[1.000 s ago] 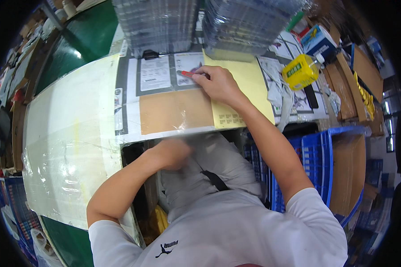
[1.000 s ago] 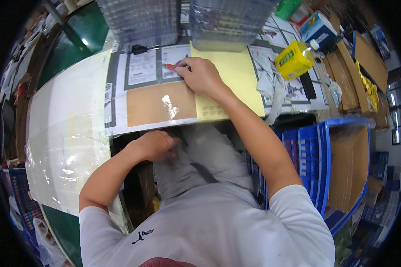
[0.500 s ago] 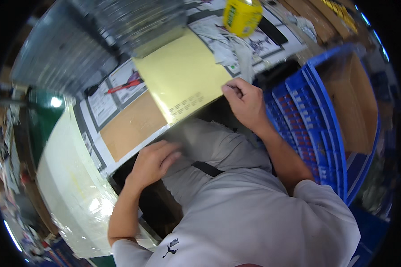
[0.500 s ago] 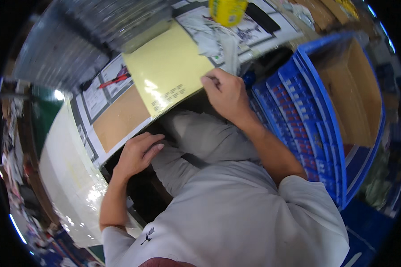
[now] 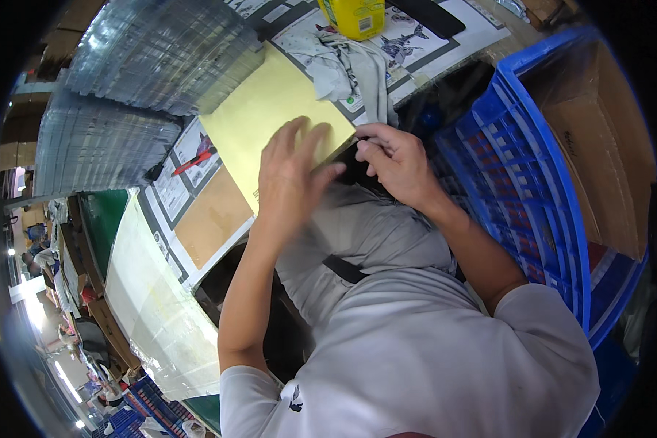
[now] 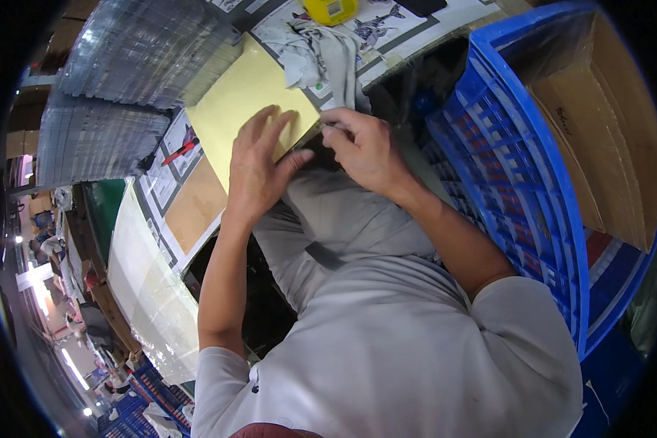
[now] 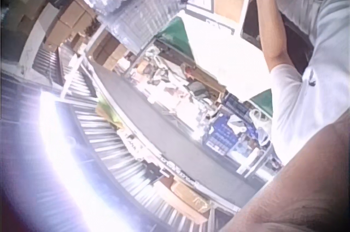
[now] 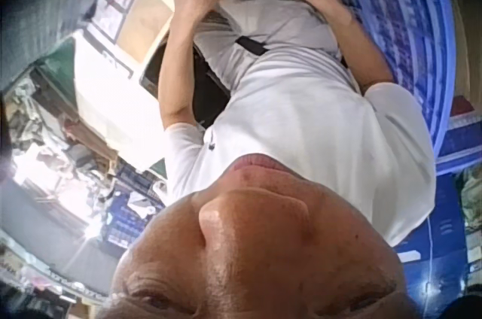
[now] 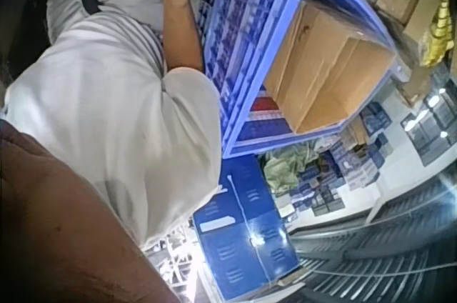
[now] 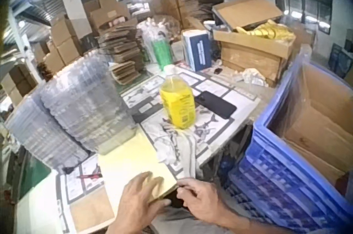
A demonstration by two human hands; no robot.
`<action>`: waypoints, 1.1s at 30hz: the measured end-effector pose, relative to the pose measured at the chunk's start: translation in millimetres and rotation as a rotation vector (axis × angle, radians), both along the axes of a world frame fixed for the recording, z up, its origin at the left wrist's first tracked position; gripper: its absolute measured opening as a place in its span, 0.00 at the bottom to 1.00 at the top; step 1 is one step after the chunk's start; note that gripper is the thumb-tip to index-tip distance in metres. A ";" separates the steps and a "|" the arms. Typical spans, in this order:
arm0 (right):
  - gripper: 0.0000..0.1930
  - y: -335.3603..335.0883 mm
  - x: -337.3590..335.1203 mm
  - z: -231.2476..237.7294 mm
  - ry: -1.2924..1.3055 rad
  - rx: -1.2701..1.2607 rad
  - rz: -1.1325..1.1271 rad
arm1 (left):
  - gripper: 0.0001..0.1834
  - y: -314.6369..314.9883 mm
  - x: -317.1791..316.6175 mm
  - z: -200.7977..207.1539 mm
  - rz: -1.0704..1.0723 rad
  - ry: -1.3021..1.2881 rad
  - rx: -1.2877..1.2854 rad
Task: The person wipes white game controllers with a cloth on a workbench, handling them one at a time and placing them on a tray. The person also uses a red pen to mark a yellow paper and briefly handles a cardboard box.
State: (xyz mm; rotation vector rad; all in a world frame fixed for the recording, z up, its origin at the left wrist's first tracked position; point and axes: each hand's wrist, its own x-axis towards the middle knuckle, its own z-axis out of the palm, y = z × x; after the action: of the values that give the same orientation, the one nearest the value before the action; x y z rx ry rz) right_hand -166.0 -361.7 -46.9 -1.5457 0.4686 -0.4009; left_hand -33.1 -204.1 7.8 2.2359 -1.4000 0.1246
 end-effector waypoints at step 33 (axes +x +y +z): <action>0.11 -45.8 70.7 40.1 0.180 -0.823 0.273 | 0.13 1.2 43.2 -23.9 0.314 0.939 -0.391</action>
State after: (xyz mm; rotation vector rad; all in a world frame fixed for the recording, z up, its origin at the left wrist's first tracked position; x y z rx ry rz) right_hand -95.3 -407.4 -6.8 -2.4243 0.2215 -0.2473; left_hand 10.1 -202.9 -16.1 1.7648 -0.4665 -0.4534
